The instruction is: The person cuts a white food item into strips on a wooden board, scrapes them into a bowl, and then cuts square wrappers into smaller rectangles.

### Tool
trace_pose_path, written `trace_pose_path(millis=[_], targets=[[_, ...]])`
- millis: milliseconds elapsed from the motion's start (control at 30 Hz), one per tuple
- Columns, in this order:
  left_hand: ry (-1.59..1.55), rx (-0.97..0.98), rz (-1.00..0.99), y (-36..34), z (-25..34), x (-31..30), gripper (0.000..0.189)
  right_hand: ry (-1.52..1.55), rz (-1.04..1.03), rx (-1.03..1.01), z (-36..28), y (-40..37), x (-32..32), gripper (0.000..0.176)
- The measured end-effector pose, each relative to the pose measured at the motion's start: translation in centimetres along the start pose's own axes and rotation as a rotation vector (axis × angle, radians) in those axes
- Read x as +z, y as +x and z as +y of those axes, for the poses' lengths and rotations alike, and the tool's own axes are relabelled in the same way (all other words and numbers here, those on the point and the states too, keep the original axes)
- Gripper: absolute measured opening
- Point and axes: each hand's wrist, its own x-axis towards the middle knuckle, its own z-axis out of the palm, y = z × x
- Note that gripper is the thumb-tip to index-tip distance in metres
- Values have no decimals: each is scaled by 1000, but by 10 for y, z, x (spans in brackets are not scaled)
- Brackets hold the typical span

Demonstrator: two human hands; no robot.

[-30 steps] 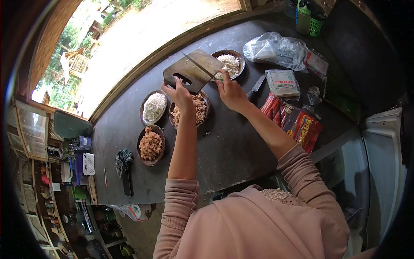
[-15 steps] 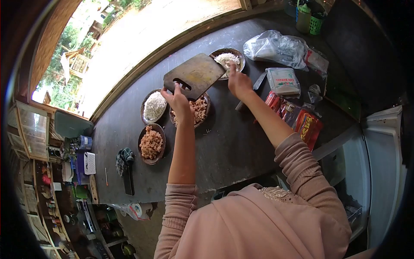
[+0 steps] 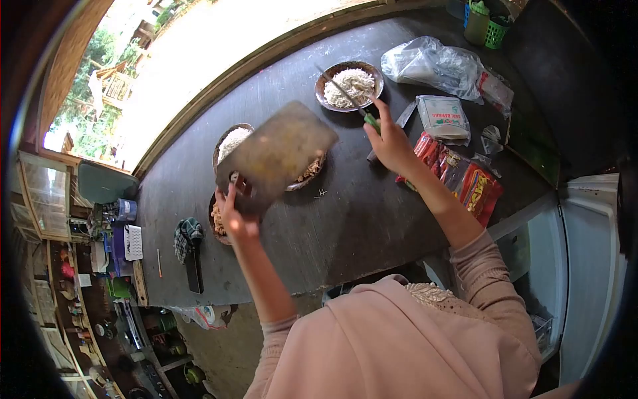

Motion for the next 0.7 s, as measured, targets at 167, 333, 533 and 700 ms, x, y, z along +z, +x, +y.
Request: trace_pose_path(millis=[167,333,533,700], targets=[[-31,-238,24,-81,-4,-73,56,105,-119,75,-11,-61,-7,66],[-59,-356,76,-140,-36,-106,47,154,-109,111,7,-113,-6,58],[-5,-353,34,-135,-47,-111,45,111,-125,231,-1,-138,1,56],[841,-185,-70,-126,-56,-99,53,-28,-136,163,-11,-139,9,63]])
